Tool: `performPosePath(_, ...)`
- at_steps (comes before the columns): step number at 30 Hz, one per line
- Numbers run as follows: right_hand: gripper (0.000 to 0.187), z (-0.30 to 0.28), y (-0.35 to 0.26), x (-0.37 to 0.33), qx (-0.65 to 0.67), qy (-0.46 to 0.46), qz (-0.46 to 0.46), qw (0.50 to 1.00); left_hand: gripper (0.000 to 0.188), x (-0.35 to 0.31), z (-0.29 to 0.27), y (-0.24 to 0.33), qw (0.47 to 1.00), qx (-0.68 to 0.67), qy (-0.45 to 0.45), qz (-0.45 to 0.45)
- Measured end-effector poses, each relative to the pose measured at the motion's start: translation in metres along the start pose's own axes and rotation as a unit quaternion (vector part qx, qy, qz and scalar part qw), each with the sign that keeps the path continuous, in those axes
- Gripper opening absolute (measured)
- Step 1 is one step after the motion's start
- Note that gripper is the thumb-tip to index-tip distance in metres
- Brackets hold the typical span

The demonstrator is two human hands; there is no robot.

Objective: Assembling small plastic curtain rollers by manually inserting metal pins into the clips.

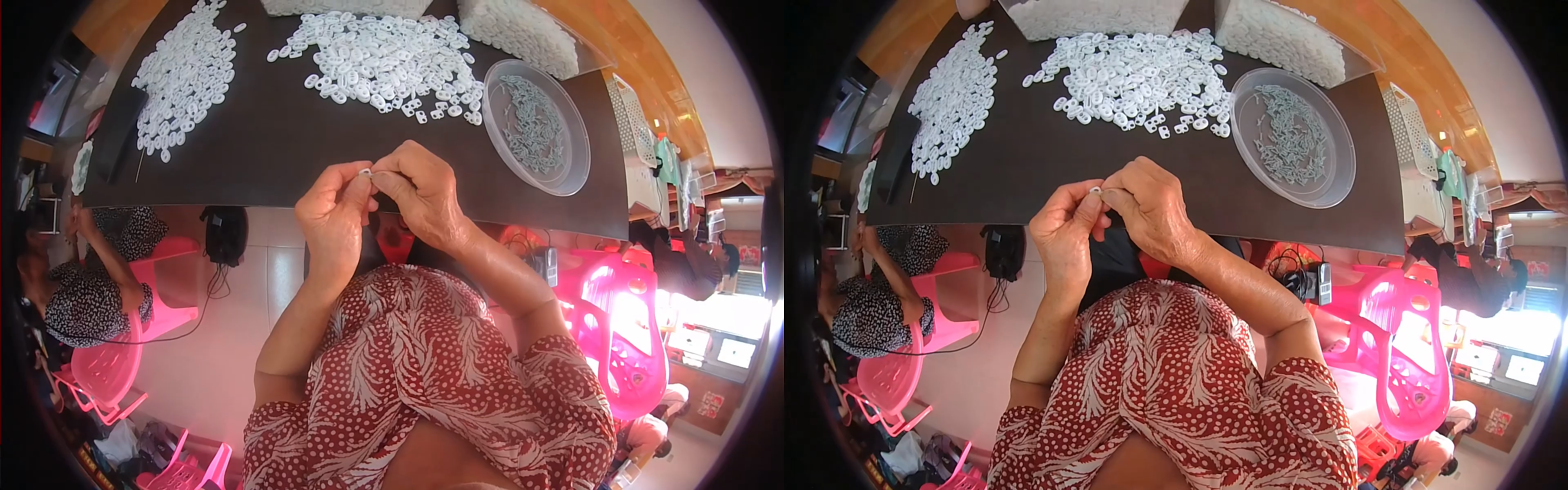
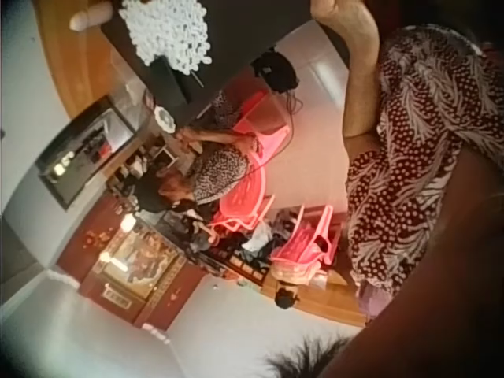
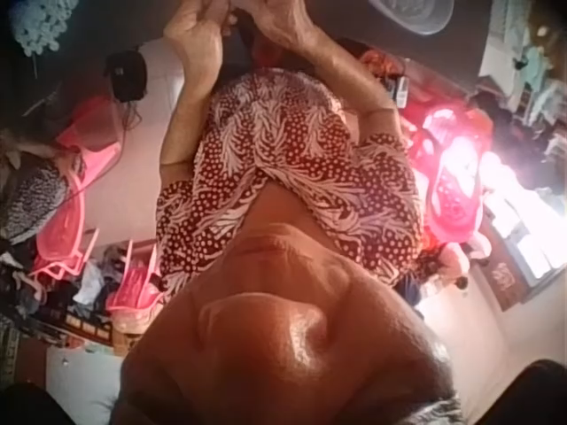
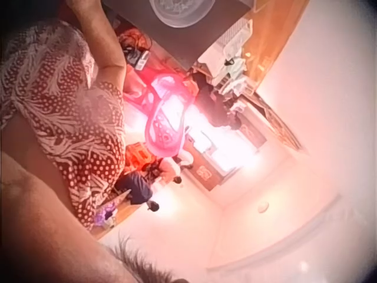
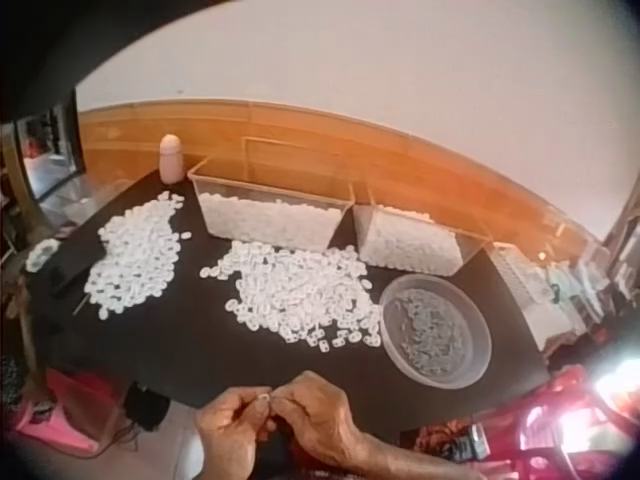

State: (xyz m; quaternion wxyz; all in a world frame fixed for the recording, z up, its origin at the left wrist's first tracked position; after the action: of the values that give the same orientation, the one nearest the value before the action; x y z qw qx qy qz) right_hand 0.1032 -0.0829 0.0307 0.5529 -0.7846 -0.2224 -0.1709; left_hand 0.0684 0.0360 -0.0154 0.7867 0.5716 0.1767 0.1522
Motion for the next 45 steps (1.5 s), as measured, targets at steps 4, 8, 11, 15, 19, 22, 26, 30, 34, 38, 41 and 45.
performPosePath(4, 0.007, 0.000, -0.002, 0.018, -0.038, -0.016, -0.021, 0.999, 0.013, 0.011, -0.005, -0.004, 0.999, -0.043, -0.007, -0.004)
performPosePath(8, 0.007, -0.009, 0.026, 0.054, -0.214, 0.081, -0.136, 0.964, 0.016, 0.014, -0.008, -0.004, 0.999, -0.047, 0.004, -0.001)
performPosePath(11, 0.009, 0.009, 0.041, 0.064, -0.324, 0.054, -0.190, 0.925, 0.016, 0.014, -0.008, -0.007, 0.999, -0.054, -0.005, 0.004)
performPosePath(15, 0.016, 0.024, 0.036, 0.062, -0.363, 0.031, -0.230, 0.902, 0.017, 0.015, -0.009, -0.007, 0.998, -0.057, -0.007, 0.001)
performPosePath(19, 0.016, 0.022, 0.034, 0.062, -0.338, 0.031, -0.219, 0.915, 0.017, 0.015, -0.009, -0.007, 0.998, -0.059, -0.012, 0.001)
performPosePath(22, 0.015, 0.014, 0.032, 0.059, -0.296, 0.023, -0.192, 0.936, 0.018, 0.015, -0.011, -0.004, 0.999, -0.054, -0.003, 0.003)
performPosePath(26, 0.015, 0.001, 0.063, 0.046, 0.074, -0.065, 0.222, 0.970, 0.019, 0.012, -0.007, 0.005, 0.996, -0.086, 0.001, 0.002)
performPosePath(30, 0.013, 0.001, 0.047, 0.032, 0.216, -0.074, 0.313, 0.922, 0.020, 0.009, -0.002, 0.011, 0.996, -0.088, -0.018, 0.009)
performPosePath(34, 0.014, 0.002, 0.046, 0.024, 0.248, -0.075, 0.339, 0.904, 0.017, 0.006, 0.003, 0.014, 0.997, -0.070, -0.009, 0.003)
performPosePath(38, 0.015, 0.003, 0.044, 0.021, 0.247, -0.073, 0.338, 0.905, 0.016, 0.003, 0.003, 0.016, 0.999, -0.047, -0.005, 0.003)
performPosePath(41, 0.015, 0.003, 0.042, 0.020, 0.246, -0.081, 0.326, 0.909, 0.017, 0.002, 0.004, 0.018, 0.999, -0.038, -0.008, 0.002)
performPosePath(45, 0.016, 0.002, 0.040, 0.018, 0.232, -0.071, 0.310, 0.919, 0.016, 0.002, 0.004, 0.015, 1.000, -0.028, -0.007, -0.001)
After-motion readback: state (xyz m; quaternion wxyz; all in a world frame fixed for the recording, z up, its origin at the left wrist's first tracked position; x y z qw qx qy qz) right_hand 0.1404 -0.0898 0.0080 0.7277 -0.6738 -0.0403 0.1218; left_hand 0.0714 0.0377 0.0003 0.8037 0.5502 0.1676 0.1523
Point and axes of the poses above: each hand's wrist, its own x-axis towards the middle knuckle, its own z-axis out of the palm, y = z × x, the point moved 8 cm from there along x, towards the middle knuckle, and after that the axes turned 12 degrees about y, right-handed, at the moved point
